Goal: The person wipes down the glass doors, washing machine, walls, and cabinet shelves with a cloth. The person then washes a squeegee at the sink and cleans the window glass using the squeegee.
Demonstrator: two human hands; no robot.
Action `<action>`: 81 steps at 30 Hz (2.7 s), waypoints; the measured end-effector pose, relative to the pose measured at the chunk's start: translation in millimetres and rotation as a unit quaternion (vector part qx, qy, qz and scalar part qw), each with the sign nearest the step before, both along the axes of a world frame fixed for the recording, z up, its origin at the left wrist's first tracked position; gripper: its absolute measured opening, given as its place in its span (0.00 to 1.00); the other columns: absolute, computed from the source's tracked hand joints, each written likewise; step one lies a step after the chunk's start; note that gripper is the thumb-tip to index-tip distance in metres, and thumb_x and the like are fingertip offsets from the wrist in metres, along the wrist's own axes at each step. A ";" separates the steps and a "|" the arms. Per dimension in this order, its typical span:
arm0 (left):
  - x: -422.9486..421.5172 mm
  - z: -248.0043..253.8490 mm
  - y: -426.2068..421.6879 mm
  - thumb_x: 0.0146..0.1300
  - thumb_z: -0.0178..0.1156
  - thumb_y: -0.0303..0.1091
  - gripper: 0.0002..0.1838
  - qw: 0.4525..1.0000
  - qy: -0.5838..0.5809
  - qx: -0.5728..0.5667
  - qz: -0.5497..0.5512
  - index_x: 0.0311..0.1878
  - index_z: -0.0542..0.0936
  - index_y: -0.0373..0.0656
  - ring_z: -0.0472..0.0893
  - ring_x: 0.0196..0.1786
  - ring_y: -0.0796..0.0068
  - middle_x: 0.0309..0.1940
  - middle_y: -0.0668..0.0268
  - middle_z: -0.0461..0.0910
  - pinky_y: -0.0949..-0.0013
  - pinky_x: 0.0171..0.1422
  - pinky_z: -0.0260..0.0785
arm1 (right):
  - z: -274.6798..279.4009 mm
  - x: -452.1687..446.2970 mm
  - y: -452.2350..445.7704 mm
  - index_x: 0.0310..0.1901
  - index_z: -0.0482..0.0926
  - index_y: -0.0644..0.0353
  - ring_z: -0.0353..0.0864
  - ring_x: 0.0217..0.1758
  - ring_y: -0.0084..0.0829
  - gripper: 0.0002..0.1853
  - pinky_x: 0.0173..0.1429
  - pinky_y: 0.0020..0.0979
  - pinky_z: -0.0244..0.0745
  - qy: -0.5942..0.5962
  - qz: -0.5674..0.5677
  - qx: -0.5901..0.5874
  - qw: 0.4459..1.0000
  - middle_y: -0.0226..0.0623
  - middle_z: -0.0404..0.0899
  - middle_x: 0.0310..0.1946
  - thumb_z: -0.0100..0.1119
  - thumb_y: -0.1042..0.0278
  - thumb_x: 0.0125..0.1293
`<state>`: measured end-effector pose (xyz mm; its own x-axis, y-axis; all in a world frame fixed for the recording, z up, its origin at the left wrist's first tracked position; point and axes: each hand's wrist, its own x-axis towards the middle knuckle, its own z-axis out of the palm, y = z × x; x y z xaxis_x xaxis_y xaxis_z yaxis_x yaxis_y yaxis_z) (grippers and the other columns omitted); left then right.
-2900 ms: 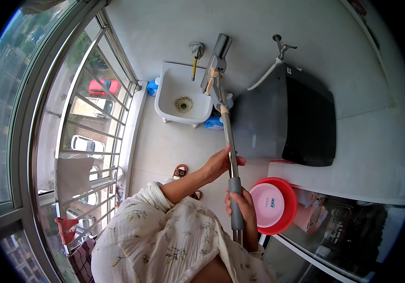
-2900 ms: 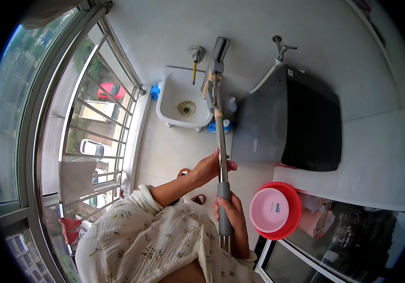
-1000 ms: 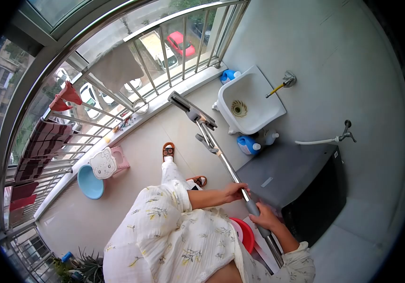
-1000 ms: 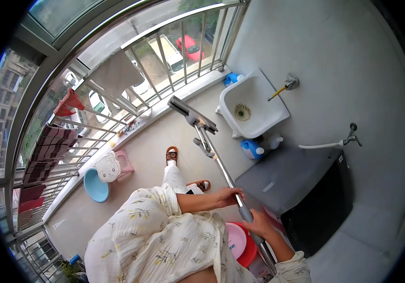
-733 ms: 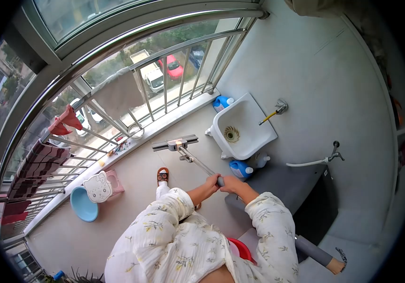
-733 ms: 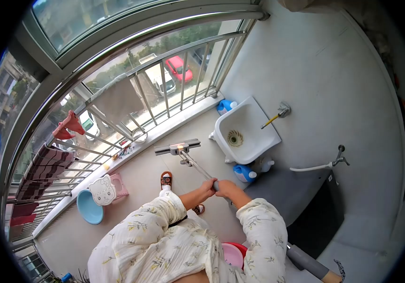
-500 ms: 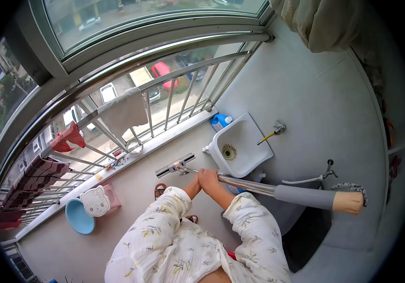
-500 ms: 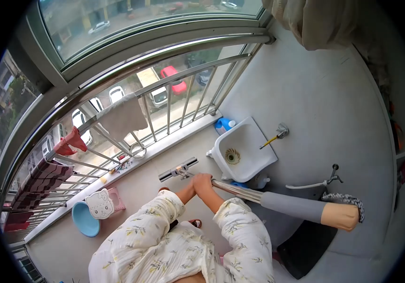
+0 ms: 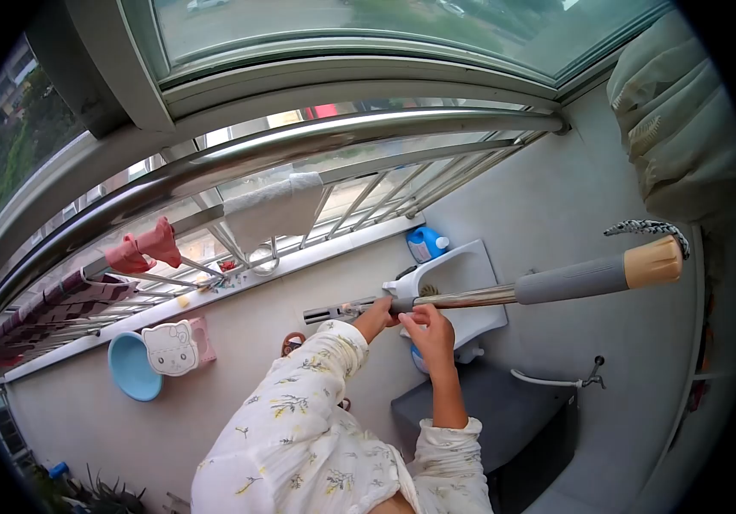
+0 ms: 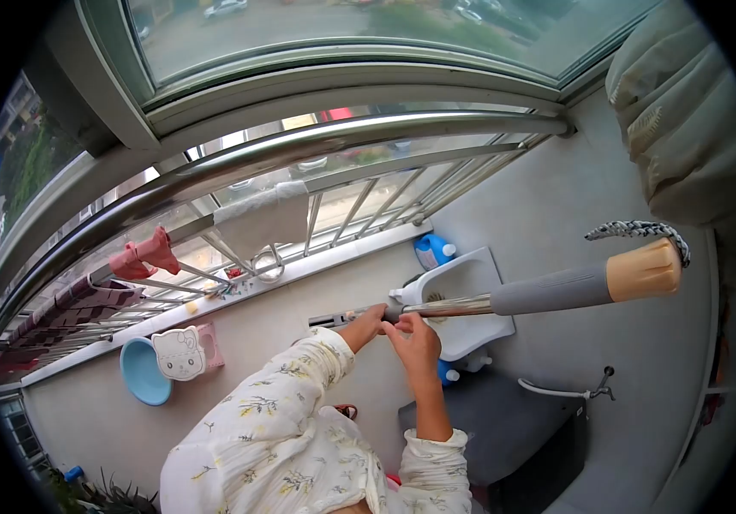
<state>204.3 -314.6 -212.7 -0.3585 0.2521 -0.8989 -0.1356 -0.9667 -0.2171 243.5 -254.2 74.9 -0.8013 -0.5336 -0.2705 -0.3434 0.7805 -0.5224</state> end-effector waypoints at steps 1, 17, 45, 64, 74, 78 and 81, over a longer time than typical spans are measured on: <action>-5.2 -0.7 -4.1 0.68 0.52 0.38 0.12 1.000 -0.005 0.005 -0.011 0.51 0.74 0.44 0.82 0.39 0.57 0.44 0.56 0.80 0.51 0.41 0.79 | 5.9 -5.1 1.6 0.51 0.78 0.63 0.85 0.46 0.38 0.25 0.49 0.36 0.77 -0.025 0.002 0.050 0.998 0.42 0.85 0.41 0.74 0.59 0.55; 62.2 30.7 -143.3 0.60 0.68 0.45 0.34 0.749 0.040 -0.647 -0.135 0.63 0.67 0.38 0.83 0.40 0.71 0.39 0.61 0.81 0.70 0.44 0.75 | -134.3 -193.5 -115.3 0.33 0.77 0.64 0.79 0.35 0.21 0.05 0.43 0.25 0.76 -0.105 0.076 -0.309 0.942 0.35 0.81 0.31 0.65 0.78 0.57; 222.3 183.8 -178.9 0.69 0.59 0.29 0.11 0.654 0.033 -0.744 0.133 0.52 0.74 0.39 0.76 0.50 0.78 0.49 0.64 0.78 0.71 0.60 0.66 | -100.5 -28.1 -251.3 0.50 0.77 0.67 0.83 0.46 0.32 0.31 0.51 0.31 0.78 -0.214 0.059 -0.303 0.927 0.43 0.82 0.45 0.72 0.48 0.56; 153.9 148.8 -318.3 0.60 0.67 0.52 0.24 0.864 0.056 -0.483 0.132 0.51 0.74 0.48 0.84 0.46 0.63 0.43 0.66 0.83 0.54 0.56 0.66 | -88.3 167.8 217.0 0.35 0.76 0.64 0.77 0.28 0.18 0.04 0.36 0.21 0.72 -0.320 -0.077 -0.329 0.885 0.28 0.77 0.25 0.57 0.73 0.68; 315.6 238.0 163.6 0.69 0.62 0.42 0.22 0.750 0.386 -0.474 -0.253 0.58 0.75 0.36 0.79 0.54 0.71 0.52 0.64 0.79 0.68 0.57 0.74 | -62.7 314.7 371.6 0.59 0.73 0.60 0.72 0.65 0.36 0.21 0.66 0.33 0.67 0.099 -0.314 -0.336 0.883 0.37 0.79 0.55 0.61 0.59 0.69; 403.5 219.5 272.2 0.72 0.59 0.41 0.16 0.559 0.523 -0.479 -0.430 0.50 0.82 0.37 0.77 0.46 0.80 0.43 0.67 0.82 0.73 0.50 0.70 | -58.0 372.3 435.9 0.57 0.76 0.66 0.74 0.62 0.34 0.30 0.66 0.31 0.66 -0.156 -0.434 -0.425 0.779 0.43 0.79 0.54 0.49 0.42 0.73; 451.0 233.6 319.3 0.72 0.58 0.41 0.20 0.373 0.643 -0.424 -0.518 0.56 0.77 0.32 0.76 0.53 0.72 0.49 0.63 0.80 0.69 0.58 0.67 | -34.2 448.9 464.7 0.53 0.78 0.69 0.78 0.54 0.30 0.33 0.60 0.28 0.71 -0.187 -0.504 -0.421 0.730 0.43 0.80 0.49 0.52 0.40 0.71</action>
